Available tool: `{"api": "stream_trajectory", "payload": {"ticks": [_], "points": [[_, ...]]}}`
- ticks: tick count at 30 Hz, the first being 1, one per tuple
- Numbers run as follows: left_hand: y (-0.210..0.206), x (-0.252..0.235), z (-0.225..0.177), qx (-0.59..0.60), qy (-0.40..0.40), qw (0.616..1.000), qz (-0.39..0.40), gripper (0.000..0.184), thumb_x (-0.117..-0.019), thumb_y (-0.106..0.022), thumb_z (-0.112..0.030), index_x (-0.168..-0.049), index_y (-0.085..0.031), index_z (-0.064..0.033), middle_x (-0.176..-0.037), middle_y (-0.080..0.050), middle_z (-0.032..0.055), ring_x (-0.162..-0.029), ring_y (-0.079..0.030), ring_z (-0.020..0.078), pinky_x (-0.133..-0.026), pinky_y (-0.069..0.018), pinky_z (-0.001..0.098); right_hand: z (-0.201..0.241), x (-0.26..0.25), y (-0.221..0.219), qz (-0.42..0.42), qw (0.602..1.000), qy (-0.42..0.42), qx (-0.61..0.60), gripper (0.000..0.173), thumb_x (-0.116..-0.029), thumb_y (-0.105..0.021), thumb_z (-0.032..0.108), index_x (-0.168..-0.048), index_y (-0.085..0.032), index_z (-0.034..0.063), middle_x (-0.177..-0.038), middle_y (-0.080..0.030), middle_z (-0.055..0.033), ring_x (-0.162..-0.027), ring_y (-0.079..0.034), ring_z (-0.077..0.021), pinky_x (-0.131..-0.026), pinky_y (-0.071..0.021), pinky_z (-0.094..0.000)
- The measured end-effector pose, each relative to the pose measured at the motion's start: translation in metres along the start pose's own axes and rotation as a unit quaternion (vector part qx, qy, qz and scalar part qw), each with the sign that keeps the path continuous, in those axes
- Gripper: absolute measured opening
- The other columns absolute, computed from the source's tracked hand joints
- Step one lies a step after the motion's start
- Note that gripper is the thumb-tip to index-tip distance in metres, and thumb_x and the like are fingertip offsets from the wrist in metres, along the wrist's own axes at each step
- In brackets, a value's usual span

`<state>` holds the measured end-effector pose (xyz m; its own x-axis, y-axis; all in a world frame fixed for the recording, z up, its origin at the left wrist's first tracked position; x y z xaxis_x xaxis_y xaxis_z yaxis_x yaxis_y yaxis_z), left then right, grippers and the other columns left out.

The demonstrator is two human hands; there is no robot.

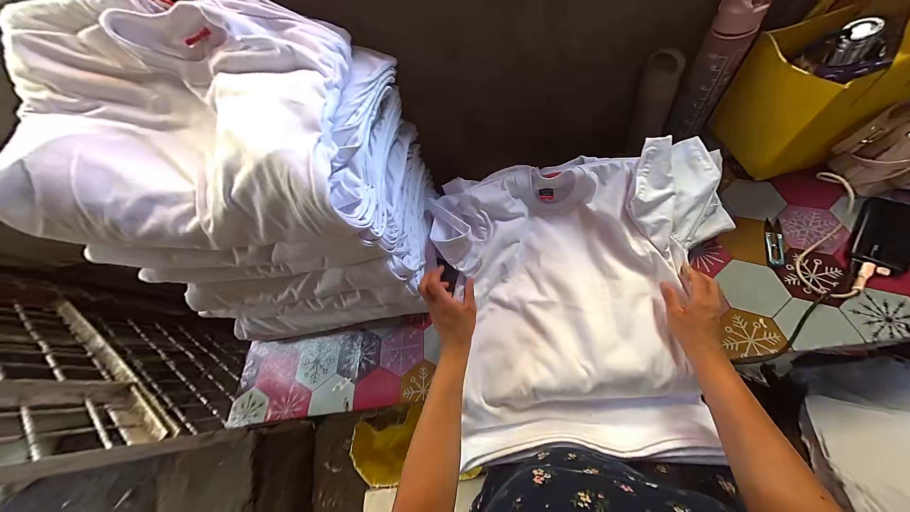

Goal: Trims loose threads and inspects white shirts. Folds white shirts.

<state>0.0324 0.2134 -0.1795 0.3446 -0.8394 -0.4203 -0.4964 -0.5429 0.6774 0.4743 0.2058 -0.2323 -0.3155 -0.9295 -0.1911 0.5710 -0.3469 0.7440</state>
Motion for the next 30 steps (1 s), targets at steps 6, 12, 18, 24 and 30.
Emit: {"api": "stream_trajectory", "payload": {"ticks": [6, 12, 18, 24, 30], "points": [[-0.022, -0.038, 0.017, -0.021, -0.021, 0.999, -0.03, 0.024, -0.0954, -0.071, -0.016, -0.109, -0.073, 0.0037, -0.115, -0.067, 0.0252, -0.099, -0.069, 0.038, -0.087, -0.0554, 0.0523, -0.042, -0.032, 0.058, -0.044, 0.993, 0.003, 0.106, 0.048, -0.1056, -0.049, 0.02, -0.141, -0.052, -0.0125, -0.148, -0.043, -0.0402, -0.138, -0.04, -0.0594, -0.116, -0.03, -0.0657], [-0.004, -0.032, 0.021, 0.007, 0.032, 0.998, -0.045, 0.02, -0.101, -0.06, -0.009, -0.104, -0.072, 0.0073, -0.094, -0.072, 0.0232, -0.084, -0.072, 0.0356, -0.08, -0.0569, 0.0513, -0.08, -0.057, 0.062, 0.034, 0.981, -0.036, 0.186, 0.041, -0.1061, -0.051, 0.014, -0.137, -0.055, -0.0131, -0.147, -0.042, -0.0417, -0.135, -0.041, -0.0622, -0.109, -0.0324, -0.0724], [0.001, -0.022, 0.035, 0.127, 0.119, 0.984, -0.043, 0.021, -0.1043, -0.055, -0.007, -0.112, -0.065, 0.01, -0.093, -0.071, 0.0195, -0.078, -0.072, 0.0207, -0.076, -0.0598, 0.0349, -0.088, -0.072, 0.069, 0.031, 0.979, -0.049, 0.198, 0.042, -0.1056, -0.053, 0.013, -0.136, -0.053, -0.0155, -0.137, -0.047, -0.0456, -0.13, -0.047, -0.0611, -0.108, -0.0376, -0.0678], [-0.008, -0.017, 0.041, 0.235, 0.168, 0.955, -0.065, 0.022, -0.1049, -0.052, -0.005, -0.115, -0.059, 0.0132, -0.095, -0.07, 0.0172, -0.081, -0.073, 0.0127, -0.08, -0.0607, 0.028, -0.086, -0.084, 0.076, 0.071, 0.959, -0.133, 0.24, 0.036, -0.1036, -0.044, 0.004, -0.131, -0.053, -0.0172, -0.135, -0.051, -0.0425, -0.13, -0.05, -0.056, -0.105, -0.0407, -0.0658], [-0.015, -0.013, 0.045, 0.267, 0.174, 0.946, -0.051, 0.025, -0.1056, -0.05, -0.005, -0.117, -0.057, 0.0158, -0.097, -0.069, 0.0188, -0.083, -0.072, 0.0133, -0.081, -0.0602, 0.0288, -0.073, -0.103, 0.068, 0.046, 0.986, -0.077, 0.144, 0.052, -0.1077, -0.052, 0.026, -0.14, -0.05, -0.014, -0.142, -0.043, -0.0453, -0.135, -0.041, -0.0619, -0.11, -0.033, -0.071]]}}
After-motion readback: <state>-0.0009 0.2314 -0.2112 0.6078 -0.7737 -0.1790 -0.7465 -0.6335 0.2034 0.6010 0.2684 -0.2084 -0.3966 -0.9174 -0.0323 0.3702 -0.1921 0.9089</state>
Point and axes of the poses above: each hand's wrist, its own x-axis away from the middle knuckle, its own y-axis out of the back of the hand, z = x × y, the point moved 7 cm from there along -x, towards the middle knuckle
